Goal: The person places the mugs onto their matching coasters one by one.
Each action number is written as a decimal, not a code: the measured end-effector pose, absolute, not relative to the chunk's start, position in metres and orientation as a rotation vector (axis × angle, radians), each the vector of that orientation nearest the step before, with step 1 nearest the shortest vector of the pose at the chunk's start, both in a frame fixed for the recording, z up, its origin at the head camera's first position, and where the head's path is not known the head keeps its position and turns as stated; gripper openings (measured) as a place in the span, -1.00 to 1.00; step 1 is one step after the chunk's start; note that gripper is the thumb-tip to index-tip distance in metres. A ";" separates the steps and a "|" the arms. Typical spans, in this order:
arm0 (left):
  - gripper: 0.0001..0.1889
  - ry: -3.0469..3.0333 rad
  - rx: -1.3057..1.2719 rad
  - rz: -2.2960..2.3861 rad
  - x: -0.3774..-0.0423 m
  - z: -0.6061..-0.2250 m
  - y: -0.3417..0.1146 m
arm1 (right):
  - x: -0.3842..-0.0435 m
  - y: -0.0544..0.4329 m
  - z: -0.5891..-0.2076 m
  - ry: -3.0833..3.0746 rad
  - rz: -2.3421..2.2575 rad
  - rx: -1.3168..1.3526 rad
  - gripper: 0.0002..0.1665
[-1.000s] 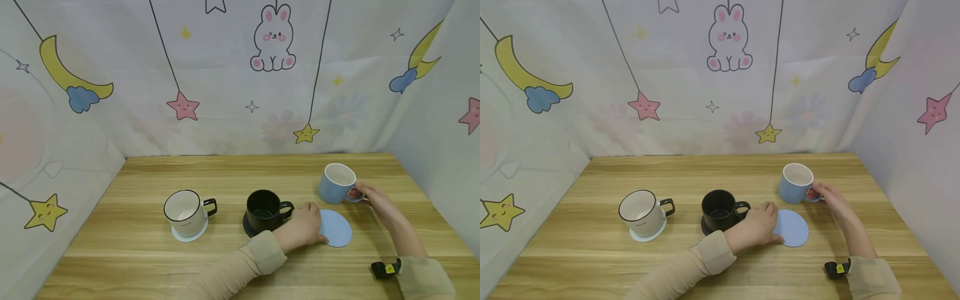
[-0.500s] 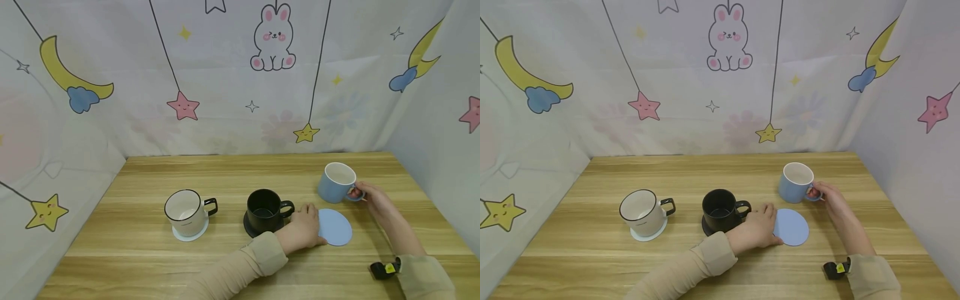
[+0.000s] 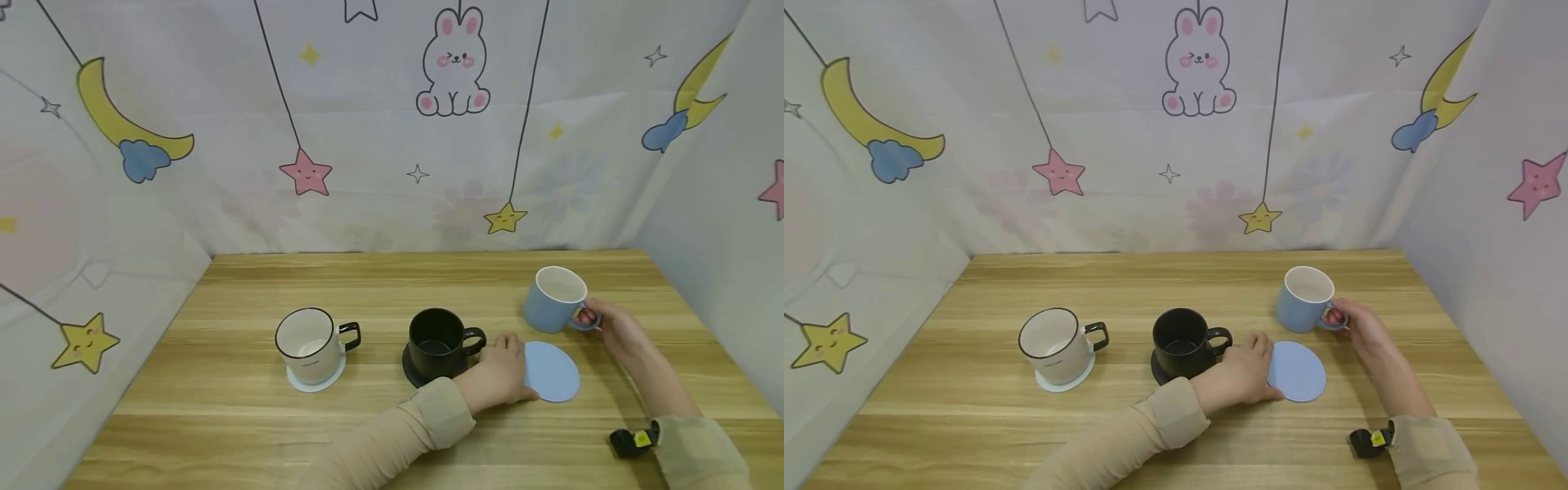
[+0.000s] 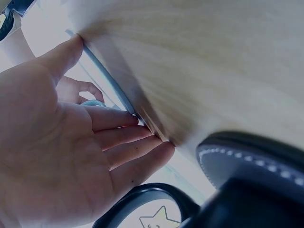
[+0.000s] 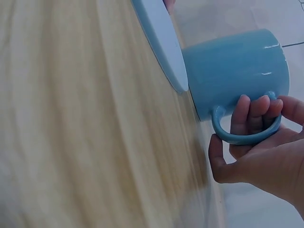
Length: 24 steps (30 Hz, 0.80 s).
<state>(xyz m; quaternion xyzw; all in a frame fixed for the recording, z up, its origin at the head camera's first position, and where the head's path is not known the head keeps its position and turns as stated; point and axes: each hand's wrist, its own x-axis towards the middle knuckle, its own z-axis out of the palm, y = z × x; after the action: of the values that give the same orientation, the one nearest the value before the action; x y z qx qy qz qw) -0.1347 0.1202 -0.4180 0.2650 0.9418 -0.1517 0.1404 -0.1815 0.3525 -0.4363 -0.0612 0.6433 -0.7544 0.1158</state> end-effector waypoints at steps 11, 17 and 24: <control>-0.09 2.718 0.726 -0.483 -0.132 -0.419 0.122 | -0.175 0.355 -0.439 1.738 -2.266 -0.257 -0.51; -0.08 2.718 0.708 -0.471 -0.131 -0.420 0.123 | -0.171 0.352 -0.440 1.689 -2.309 -0.324 -0.53; -0.07 2.711 0.685 -0.449 -0.132 -0.420 0.124 | -0.168 0.350 -0.438 1.699 -2.311 -0.347 -0.55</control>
<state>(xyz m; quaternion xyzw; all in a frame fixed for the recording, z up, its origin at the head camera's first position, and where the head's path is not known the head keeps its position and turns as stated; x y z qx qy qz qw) -0.1316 0.1236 -0.4204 0.2391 0.9458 -0.1567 0.1542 -0.1675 0.3498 -0.4384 -0.1191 0.5835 -0.7935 0.1257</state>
